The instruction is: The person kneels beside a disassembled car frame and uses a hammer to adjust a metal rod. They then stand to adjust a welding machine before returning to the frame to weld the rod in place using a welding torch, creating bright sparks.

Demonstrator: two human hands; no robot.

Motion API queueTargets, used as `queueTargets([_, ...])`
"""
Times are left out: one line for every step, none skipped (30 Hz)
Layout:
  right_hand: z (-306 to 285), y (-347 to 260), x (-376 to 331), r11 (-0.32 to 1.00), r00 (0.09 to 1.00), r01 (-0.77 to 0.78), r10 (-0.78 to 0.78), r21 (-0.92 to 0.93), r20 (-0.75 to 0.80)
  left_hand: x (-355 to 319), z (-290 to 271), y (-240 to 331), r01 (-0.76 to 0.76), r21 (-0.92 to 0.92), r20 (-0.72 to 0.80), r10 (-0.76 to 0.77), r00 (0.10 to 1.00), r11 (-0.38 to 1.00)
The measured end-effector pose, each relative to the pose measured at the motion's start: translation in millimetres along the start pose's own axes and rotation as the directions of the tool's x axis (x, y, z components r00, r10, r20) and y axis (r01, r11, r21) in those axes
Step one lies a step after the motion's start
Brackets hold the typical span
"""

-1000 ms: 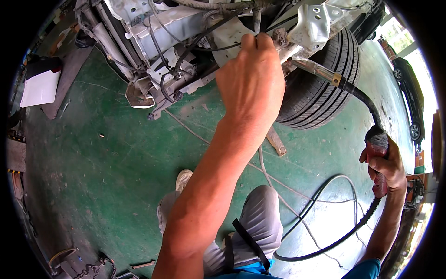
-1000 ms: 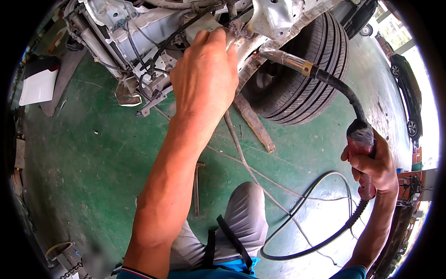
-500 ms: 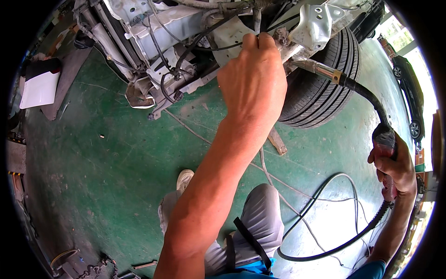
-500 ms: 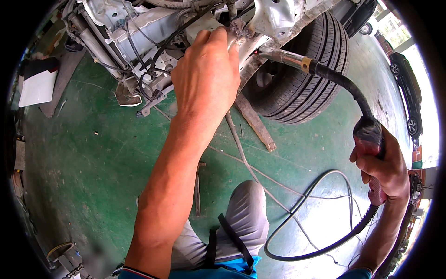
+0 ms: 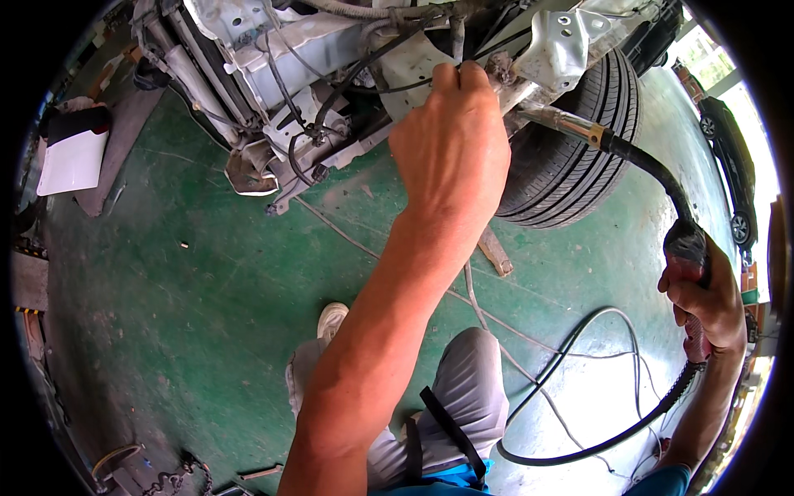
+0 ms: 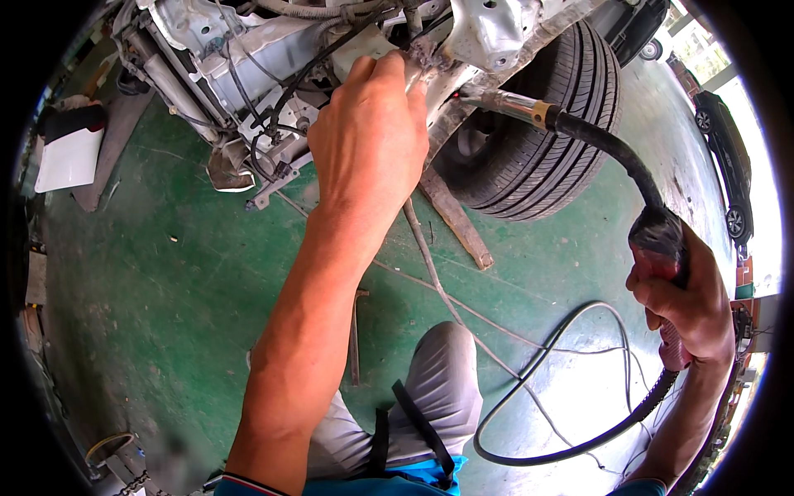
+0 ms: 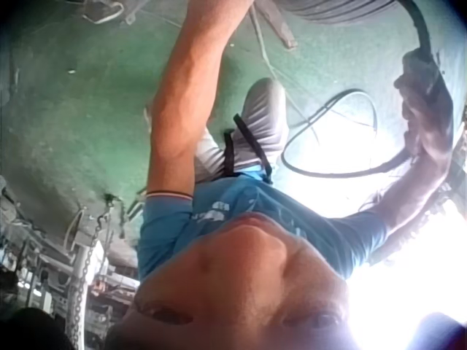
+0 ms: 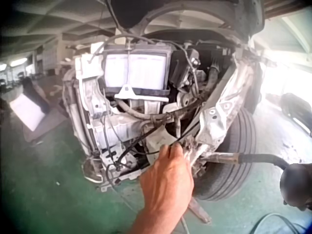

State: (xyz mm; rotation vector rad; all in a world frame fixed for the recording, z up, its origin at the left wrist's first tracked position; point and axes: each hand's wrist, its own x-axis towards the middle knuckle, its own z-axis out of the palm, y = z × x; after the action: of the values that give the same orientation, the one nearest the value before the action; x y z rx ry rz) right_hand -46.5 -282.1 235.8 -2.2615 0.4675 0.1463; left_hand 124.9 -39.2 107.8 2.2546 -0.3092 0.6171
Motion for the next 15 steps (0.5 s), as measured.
queueTargets([0.2, -0.1, -0.4, 1.0, 1.0, 0.002, -0.002, 0.004, -0.001, 0.0, 0.2, -0.3, 0.0, 0.0, 0.002, 0.0, 1.0, 1.0])
queueTargets([1.5, -0.6, -1.0, 1.0, 1.0, 0.002, -0.002, 0.002, -0.01, -0.1, 0.4, -0.6, -0.007, 0.0, -0.002, 0.007, 1.0, 1.0])
queueTargets([3.3, -1.3, -1.8, 1.0, 1.0, 0.002, -0.002, 0.0, -0.019, -0.2, 0.8, -1.0, -0.014, -0.001, -0.007, 0.014, 1.0, 1.0])
queueTargets([4.4, -1.4, -1.9, 1.0, 1.0, 0.002, -0.002, -0.002, -0.026, -0.4, 0.9, -1.7, -0.021, 0.0, -0.011, 0.021, 1.0, 1.0])
queueTargets([3.7, -1.0, -1.5, 1.0, 1.0, 0.01, -0.01, -0.01, -0.007, -0.5, 1.0, -2.1, -0.022, -0.001, -0.016, 0.022, 1.0, 1.0])
queueTargets([2.3, -0.8, -0.9, 1.0, 1.0, 0.018, -0.018, -0.018, 0.011, -0.5, 1.1, -2.4, -0.023, -0.002, -0.022, 0.023, 0.999, 1.0])
queueTargets([1.3, -0.7, -0.8, 0.999, 0.999, 0.024, -0.024, -0.025, 0.029, -0.6, 1.5, -2.4, -0.026, -0.004, -0.025, 0.025, 0.999, 1.0])
queueTargets([1.2, -1.7, -0.9, 0.999, 0.999, 0.021, -0.02, -0.043, 0.029, -0.5, 1.9, -1.8, -0.016, 0.0, -0.015, 0.016, 1.0, 1.0])
queueTargets([1.7, -3.5, -1.1, 0.998, 0.999, 0.019, -0.017, -0.06, 0.028, -0.2, 2.4, -0.8, -0.006, 0.006, -0.006, 0.006, 1.0, 1.0])
queueTargets([2.6, -4.7, -1.4, 0.997, 0.999, 0.018, -0.016, -0.077, 0.029, 0.0, 1.6, -0.8, 0.004, 0.012, 0.002, -0.004, 1.0, 1.0])
queueTargets([3.0, -3.7, -1.0, 0.998, 0.999, 0.033, -0.031, -0.062, 0.034, -1.8, 3.9, -4.1, -0.044, -0.002, -0.062, 0.044, 0.997, 0.999])
queueTargets([3.2, -1.8, -0.3, 0.998, 0.998, 0.047, -0.045, -0.046, 0.04, -4.1, 7.1, -8.7, -0.093, -0.013, -0.126, 0.091, 0.988, 0.996])
queueTargets([3.1, -1.5, -0.6, 0.998, 0.997, 0.06, -0.058, -0.035, 0.043, -1.9, 5.6, -10.2, -0.103, -0.021, -0.093, 0.101, 0.991, 0.994])
queueTargets([3.8, -2.6, -1.6, 0.998, 0.999, 0.043, -0.042, -0.034, 0.03, -1.2, 4.2, -8.6, -0.071, -0.009, -0.056, 0.07, 0.996, 0.997])
queueTargets([5.4, -4.5, -2.8, 0.999, 1.0, 0.027, -0.027, -0.032, 0.016, -0.2, 2.1, -5.7, -0.039, 0.004, -0.019, 0.039, 0.999, 0.999])
